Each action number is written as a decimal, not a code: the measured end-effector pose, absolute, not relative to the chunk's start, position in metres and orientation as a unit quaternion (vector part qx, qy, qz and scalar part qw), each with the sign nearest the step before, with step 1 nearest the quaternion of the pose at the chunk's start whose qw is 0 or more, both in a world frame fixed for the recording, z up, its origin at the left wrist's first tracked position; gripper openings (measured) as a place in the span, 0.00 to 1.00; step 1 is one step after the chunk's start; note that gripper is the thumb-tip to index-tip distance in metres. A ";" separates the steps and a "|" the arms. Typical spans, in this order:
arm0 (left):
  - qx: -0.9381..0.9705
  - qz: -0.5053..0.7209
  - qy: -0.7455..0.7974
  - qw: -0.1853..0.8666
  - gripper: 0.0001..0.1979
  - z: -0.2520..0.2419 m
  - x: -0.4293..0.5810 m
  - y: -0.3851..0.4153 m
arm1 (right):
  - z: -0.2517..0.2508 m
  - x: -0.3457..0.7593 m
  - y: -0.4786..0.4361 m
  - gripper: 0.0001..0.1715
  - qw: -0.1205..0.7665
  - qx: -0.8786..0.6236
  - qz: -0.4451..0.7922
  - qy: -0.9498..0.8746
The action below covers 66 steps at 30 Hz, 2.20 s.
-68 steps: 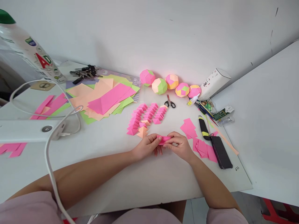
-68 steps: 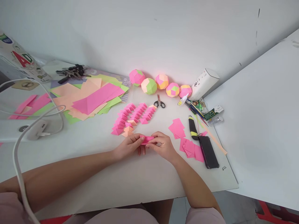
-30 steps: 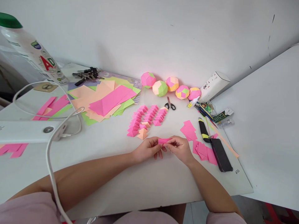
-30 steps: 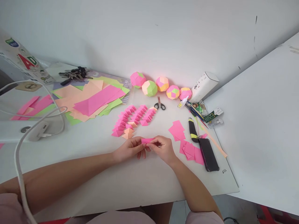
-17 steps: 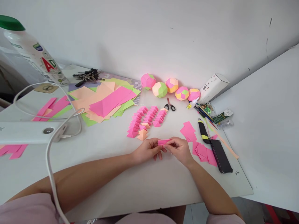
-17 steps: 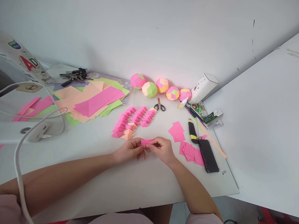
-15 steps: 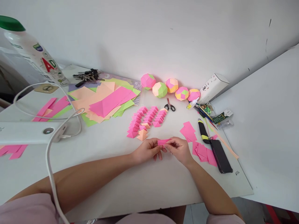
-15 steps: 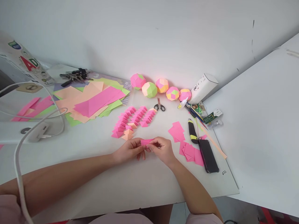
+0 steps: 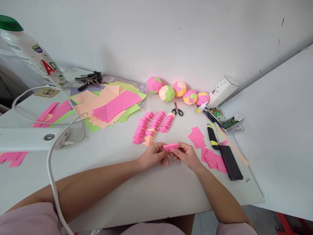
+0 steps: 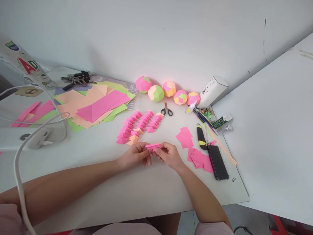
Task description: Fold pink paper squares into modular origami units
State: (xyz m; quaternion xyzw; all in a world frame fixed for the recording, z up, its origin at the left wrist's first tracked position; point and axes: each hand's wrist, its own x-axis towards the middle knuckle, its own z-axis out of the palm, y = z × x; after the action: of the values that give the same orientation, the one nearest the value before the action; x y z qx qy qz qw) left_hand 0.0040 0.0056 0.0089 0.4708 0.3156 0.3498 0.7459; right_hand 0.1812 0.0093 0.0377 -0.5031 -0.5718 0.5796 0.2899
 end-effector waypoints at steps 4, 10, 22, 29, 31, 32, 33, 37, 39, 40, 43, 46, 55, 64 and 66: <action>0.477 0.339 0.333 0.739 0.16 0.011 0.004 0.006 | 0.035 0.181 0.010 0.13 0.303 -0.490 0.592 -0.563; 0.485 0.325 0.346 0.734 0.15 0.010 0.003 0.006 | 0.036 0.181 0.010 0.12 0.302 -0.493 0.582 -0.571; 0.500 0.314 0.366 0.719 0.13 0.007 0.003 0.004 | 0.036 0.180 0.008 0.09 0.263 -0.517 0.570 -0.583; 0.531 0.290 0.357 0.711 0.12 0.009 0.002 0.002 | 0.033 0.181 0.004 0.04 0.226 -0.535 0.543 -0.606; 0.530 0.287 0.357 0.713 0.12 0.009 0.002 0.002 | 0.034 0.183 0.005 0.03 0.221 -0.533 0.543 -0.610; 0.527 0.289 0.358 0.714 0.12 0.010 0.002 0.002 | 0.035 0.184 0.006 0.03 0.221 -0.532 0.543 -0.611; 0.524 0.291 0.359 0.716 0.13 0.010 0.002 0.002 | 0.035 0.186 0.008 0.02 0.223 -0.531 0.544 -0.610; 0.511 0.303 0.358 0.720 0.14 0.011 0.002 0.003 | 0.038 0.191 0.013 0.04 0.243 -0.530 0.546 -0.602; 0.508 0.307 0.354 0.723 0.14 0.012 0.002 0.003 | 0.038 0.193 0.014 0.04 0.249 -0.527 0.549 -0.599; 0.506 0.309 0.353 0.724 0.15 0.012 0.002 0.004 | 0.038 0.193 0.014 0.04 0.249 -0.526 0.551 -0.598; 0.503 0.308 0.354 0.726 0.15 0.012 0.002 0.004 | 0.038 0.192 0.014 0.04 0.247 -0.520 0.558 -0.597; 0.499 0.307 0.359 0.726 0.15 0.013 0.002 0.004 | 0.039 0.192 0.014 0.04 0.251 -0.514 0.560 -0.599; 0.484 0.318 0.364 0.729 0.18 0.012 0.003 0.003 | 0.042 0.193 0.014 0.05 0.285 -0.503 0.573 -0.581; 0.461 0.333 0.357 0.741 0.17 0.011 0.005 0.004 | 0.038 0.197 0.017 0.05 0.298 -0.497 0.574 -0.579; 0.460 0.333 0.355 0.742 0.17 0.011 0.005 0.004 | 0.039 0.197 0.018 0.03 0.301 -0.483 0.585 -0.578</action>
State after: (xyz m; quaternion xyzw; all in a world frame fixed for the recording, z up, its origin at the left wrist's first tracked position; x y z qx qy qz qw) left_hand 0.0049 0.0043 0.0114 0.4599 0.3553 0.3332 0.7425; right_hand 0.1971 0.0179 0.0389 -0.4829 -0.5778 0.5854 0.3005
